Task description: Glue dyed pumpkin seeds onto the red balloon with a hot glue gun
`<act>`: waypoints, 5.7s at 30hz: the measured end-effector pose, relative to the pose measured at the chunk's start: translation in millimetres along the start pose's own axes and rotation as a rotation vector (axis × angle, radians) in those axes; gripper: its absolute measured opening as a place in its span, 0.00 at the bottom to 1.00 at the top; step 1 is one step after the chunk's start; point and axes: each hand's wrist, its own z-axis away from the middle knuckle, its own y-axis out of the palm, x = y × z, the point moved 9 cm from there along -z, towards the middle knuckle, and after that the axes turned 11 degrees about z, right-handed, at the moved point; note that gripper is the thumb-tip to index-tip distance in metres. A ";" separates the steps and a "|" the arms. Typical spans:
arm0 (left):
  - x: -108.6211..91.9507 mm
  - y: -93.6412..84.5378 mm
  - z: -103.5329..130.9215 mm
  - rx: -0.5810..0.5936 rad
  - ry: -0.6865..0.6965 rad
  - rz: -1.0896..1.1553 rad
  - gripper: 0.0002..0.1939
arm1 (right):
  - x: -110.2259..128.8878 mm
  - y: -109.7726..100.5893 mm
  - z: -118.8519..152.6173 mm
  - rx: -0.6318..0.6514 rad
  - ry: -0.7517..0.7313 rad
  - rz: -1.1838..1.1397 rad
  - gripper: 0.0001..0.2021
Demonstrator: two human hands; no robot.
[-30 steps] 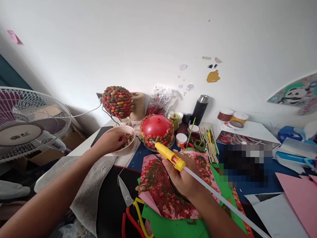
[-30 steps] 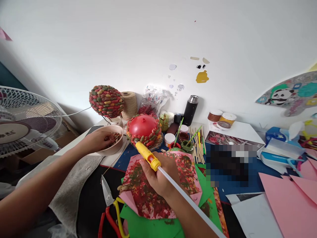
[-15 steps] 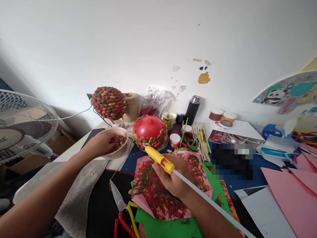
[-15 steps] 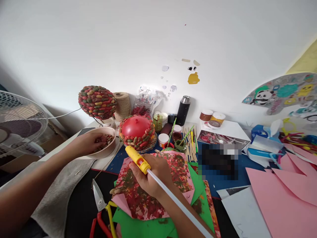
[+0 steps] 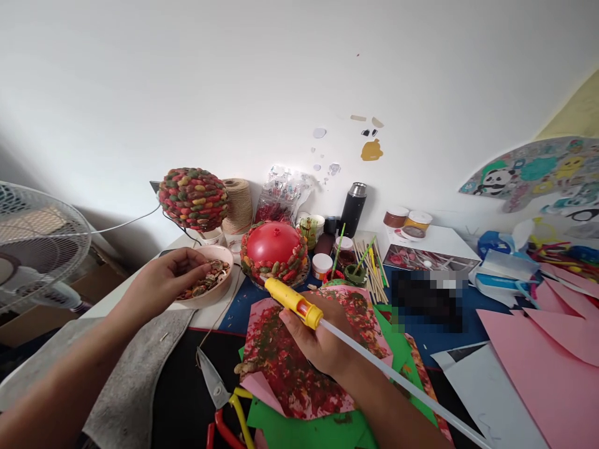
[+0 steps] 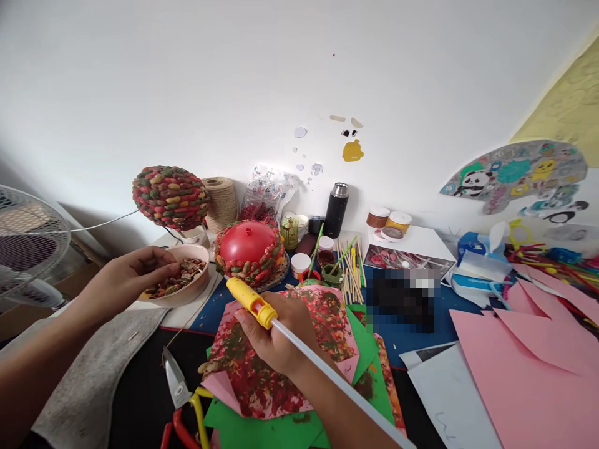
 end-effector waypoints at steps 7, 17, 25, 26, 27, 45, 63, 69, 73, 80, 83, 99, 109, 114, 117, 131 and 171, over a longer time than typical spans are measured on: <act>-36.0 24.9 20.8 -0.037 -0.020 0.457 0.32 | -4.2 -4.6 -2.7 -0.005 0.038 -0.006 0.22; -50.9 95.5 56.6 0.168 0.023 0.676 0.17 | -14.3 -7.3 -2.1 -0.050 0.162 -0.158 0.17; -87.8 113.1 81.6 0.069 0.184 0.555 0.14 | -24.6 -2.0 0.9 -0.057 0.269 -0.255 0.13; -90.2 113.8 83.9 0.057 0.213 0.519 0.13 | -24.9 -1.8 1.5 -0.065 0.274 -0.234 0.12; -91.8 114.3 85.8 0.047 0.238 0.486 0.12 | -25.0 -2.2 2.0 -0.077 0.278 -0.214 0.11; -60.8 95.7 74.2 0.016 0.075 0.567 0.21 | -23.0 -2.1 0.2 -0.070 0.277 -0.262 0.11; -67.1 138.2 91.0 0.155 0.010 0.765 0.24 | -20.1 -4.0 -1.1 -0.089 0.250 -0.223 0.10; -61.2 150.4 90.5 0.329 -0.079 0.896 0.25 | -18.0 -9.0 -2.6 -0.121 0.229 -0.183 0.08; -51.1 147.0 83.2 0.326 -0.157 0.952 0.24 | -17.6 0.0 -2.2 -0.040 0.231 -0.276 0.06; -50.8 162.8 87.0 0.458 -0.222 1.064 0.21 | -11.6 3.5 -1.4 0.000 0.156 -0.226 0.07; -52.0 168.3 89.2 0.484 -0.263 1.134 0.21 | -11.3 4.3 -2.1 0.031 0.168 -0.248 0.08; -65.0 142.4 109.5 0.271 0.024 0.841 0.19 | -35.3 7.9 6.8 0.066 0.506 -0.706 0.38; -87.2 146.0 114.6 0.305 0.224 0.615 0.26 | -37.2 10.2 6.9 0.078 0.540 -0.788 0.41; -86.7 150.0 116.6 0.327 0.286 0.549 0.28 | -37.3 14.5 9.5 0.095 0.559 -0.816 0.42; -86.9 149.8 120.1 0.305 0.341 0.471 0.30 | -38.4 15.9 11.1 0.095 0.570 -0.829 0.42; -91.9 177.4 149.8 0.588 0.223 0.544 0.30 | -41.5 0.1 4.1 -0.006 0.484 -0.742 0.38; -68.5 129.7 25.1 0.084 0.004 1.204 0.20 | -38.0 8.5 8.2 0.046 0.481 -0.610 0.34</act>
